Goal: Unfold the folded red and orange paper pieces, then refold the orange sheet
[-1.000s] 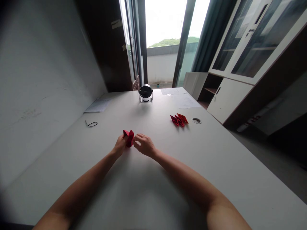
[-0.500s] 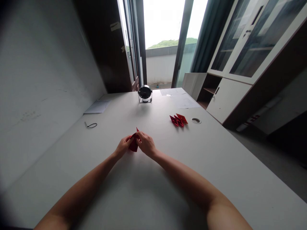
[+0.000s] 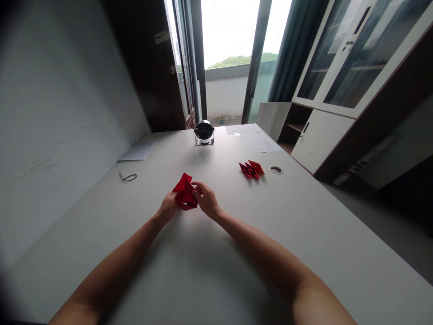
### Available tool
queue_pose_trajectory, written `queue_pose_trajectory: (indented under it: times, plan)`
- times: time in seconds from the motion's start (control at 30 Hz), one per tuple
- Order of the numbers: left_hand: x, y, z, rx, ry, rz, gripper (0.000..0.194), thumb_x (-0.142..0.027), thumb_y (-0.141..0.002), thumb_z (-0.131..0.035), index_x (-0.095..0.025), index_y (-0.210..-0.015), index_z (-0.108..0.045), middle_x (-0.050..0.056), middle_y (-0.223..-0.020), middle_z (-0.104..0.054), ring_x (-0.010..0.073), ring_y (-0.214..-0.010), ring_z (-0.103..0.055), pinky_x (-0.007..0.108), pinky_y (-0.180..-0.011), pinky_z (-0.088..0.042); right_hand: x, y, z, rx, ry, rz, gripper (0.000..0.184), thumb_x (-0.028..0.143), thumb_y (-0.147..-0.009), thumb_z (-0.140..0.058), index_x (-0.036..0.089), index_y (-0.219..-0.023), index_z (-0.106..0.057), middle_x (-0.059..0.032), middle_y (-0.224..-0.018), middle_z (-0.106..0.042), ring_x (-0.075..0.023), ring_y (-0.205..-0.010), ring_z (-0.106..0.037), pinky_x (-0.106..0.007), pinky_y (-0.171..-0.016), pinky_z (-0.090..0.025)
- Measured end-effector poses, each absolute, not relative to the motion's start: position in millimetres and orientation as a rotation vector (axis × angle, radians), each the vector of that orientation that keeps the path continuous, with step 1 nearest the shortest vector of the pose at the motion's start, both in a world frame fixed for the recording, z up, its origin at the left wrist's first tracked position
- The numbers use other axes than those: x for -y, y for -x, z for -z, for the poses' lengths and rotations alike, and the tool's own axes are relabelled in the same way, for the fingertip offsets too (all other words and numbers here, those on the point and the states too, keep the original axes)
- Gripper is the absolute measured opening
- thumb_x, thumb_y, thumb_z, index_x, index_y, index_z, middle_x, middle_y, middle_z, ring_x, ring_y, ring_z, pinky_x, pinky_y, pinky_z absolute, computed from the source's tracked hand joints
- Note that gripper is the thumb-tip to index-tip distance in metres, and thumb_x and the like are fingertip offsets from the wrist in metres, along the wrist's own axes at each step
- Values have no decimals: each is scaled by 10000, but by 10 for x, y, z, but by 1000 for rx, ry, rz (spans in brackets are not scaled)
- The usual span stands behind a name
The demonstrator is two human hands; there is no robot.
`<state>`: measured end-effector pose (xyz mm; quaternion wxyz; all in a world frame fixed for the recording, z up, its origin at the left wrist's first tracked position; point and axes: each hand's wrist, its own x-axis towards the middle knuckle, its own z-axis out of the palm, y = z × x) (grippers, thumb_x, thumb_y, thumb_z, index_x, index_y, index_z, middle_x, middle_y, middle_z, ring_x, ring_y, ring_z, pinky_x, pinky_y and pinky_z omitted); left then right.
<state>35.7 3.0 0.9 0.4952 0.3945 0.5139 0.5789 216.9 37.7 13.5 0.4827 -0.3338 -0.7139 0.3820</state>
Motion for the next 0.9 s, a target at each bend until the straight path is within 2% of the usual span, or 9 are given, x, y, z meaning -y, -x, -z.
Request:
queue_pose_trajectory:
  times: [0.1, 0.3, 0.43, 0.6, 0.8, 0.9]
  plan:
    - [-65, -320, 6, -1139, -756, -1493, 337, -408, -795, -679, -115, -955, -627, 78, -853, -711, 171, -712, -650, 314, -705, -537, -445, -2185, -106, 1614, 832, -1006, 301, 286, -883, -554, 215, -1166, -628, -18, -860, -669, -157, -728, -627, -285, -688, -534]
    - [-69, -303, -1, -1040, -735, -1523, 394, -428, -849, -663, -137, -1110, -609, 103, -999, -716, 200, -845, -685, 358, -790, -557, -565, -2201, -2, 1446, 850, -1093, 350, 384, -866, -588, 204, -1166, -580, 7, -779, -593, -145, -655, -581, -264, -616, -516]
    - [-74, -286, -6, -1061, -746, -1536, 406, -441, -868, -656, -125, -1120, -617, 91, -941, -710, 182, -778, -670, 340, -744, -560, -546, -2204, -3, 1499, 849, -1067, 290, 382, -881, -565, 228, -1126, -558, 18, -782, -591, -141, -637, -578, -248, -570, -492]
    - [-74, -281, -28, -1053, -663, -1580, 321, -395, -877, -664, -125, -1049, -635, 68, -892, -704, 156, -729, -652, 294, -703, -537, -525, -2231, -51, 1608, 882, -912, 153, 333, -895, -529, 218, -953, -612, -18, -829, -659, -157, -694, -597, -266, -628, -495]
    - [-75, -274, -48, -1008, -588, -1599, 209, -305, -907, -645, -135, -1027, -635, 66, -879, -715, 165, -764, -671, 284, -735, -538, -609, -2285, -29, 1581, 873, -1089, 223, 405, -899, -534, 232, -1001, -630, -2, -718, -666, -172, -598, -609, -280, -548, -497]
    - [-95, -264, -3, -975, -562, -1606, 206, -305, -923, -625, -140, -1046, -633, 80, -945, -725, 177, -818, -686, 304, -778, -550, -631, -2304, -16, 1604, 888, -1126, 256, 441, -898, -549, 226, -988, -655, -10, -740, -678, -178, -648, -632, -290, -594, -516]
